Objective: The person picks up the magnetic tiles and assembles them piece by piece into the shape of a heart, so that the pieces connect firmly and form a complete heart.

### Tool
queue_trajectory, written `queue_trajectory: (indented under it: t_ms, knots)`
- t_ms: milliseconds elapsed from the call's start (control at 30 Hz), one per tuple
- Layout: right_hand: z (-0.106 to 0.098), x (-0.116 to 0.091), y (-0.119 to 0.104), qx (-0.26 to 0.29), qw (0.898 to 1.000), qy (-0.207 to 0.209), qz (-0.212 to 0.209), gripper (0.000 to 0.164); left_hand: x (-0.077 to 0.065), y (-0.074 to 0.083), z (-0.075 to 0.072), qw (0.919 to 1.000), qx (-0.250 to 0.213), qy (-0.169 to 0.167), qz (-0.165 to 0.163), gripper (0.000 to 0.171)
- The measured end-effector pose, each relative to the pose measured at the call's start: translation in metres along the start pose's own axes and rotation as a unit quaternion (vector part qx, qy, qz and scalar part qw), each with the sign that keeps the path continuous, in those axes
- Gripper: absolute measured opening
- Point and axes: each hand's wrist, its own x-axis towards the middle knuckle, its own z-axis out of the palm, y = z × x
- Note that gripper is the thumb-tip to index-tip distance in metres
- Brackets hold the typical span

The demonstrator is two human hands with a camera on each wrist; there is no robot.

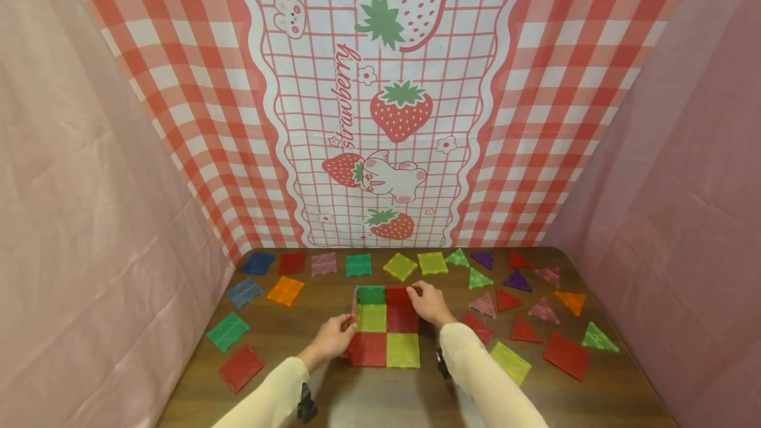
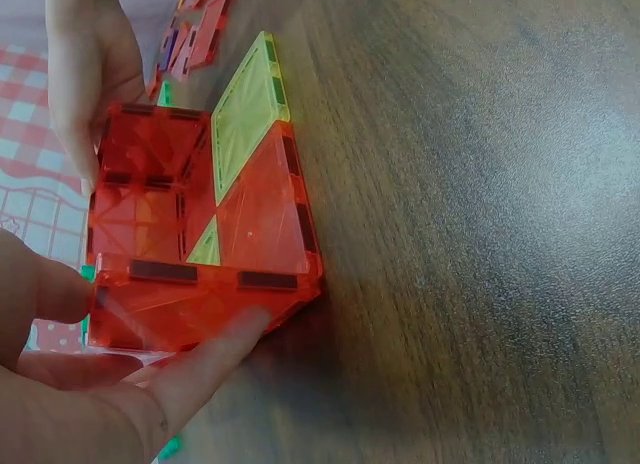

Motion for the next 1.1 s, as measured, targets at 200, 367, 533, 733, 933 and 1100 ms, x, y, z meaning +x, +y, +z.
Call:
queue_trajectory:
  t_ms: [200,367,533,733,933,1100]
  knots:
    - [0.005,0.002,-0.005,0.019,1.000,0.000,0.006,0.038,0.007,-0.004,-0.001,0.9996,0.024,0.018,0.001,0.045]
    - [0.007,0.001,-0.006,0.042,0.999,-0.013,-0.003,0.043,0.008,-0.005,0.000,0.9993,0.026,0.026,-0.003,0.046]
    - [0.007,-0.001,-0.004,0.052,0.998,-0.025,-0.005,0.049,0.009,-0.007,0.000,0.9994,0.028,0.022,0.001,0.046]
    - [0.002,-0.003,-0.001,0.048,0.998,-0.031,-0.011,0.053,0.011,-0.008,-0.005,0.9997,0.022,0.010,0.007,0.049]
    - [-0.004,-0.007,-0.002,0.036,0.999,-0.039,-0.013,0.053,0.012,-0.008,-0.010,0.9999,0.012,-0.002,0.001,0.052]
    - [-0.006,-0.010,0.000,0.028,0.999,-0.044,-0.016,0.052,0.012,-0.009,-0.010,1.0000,0.009,-0.004,-0.003,0.052]
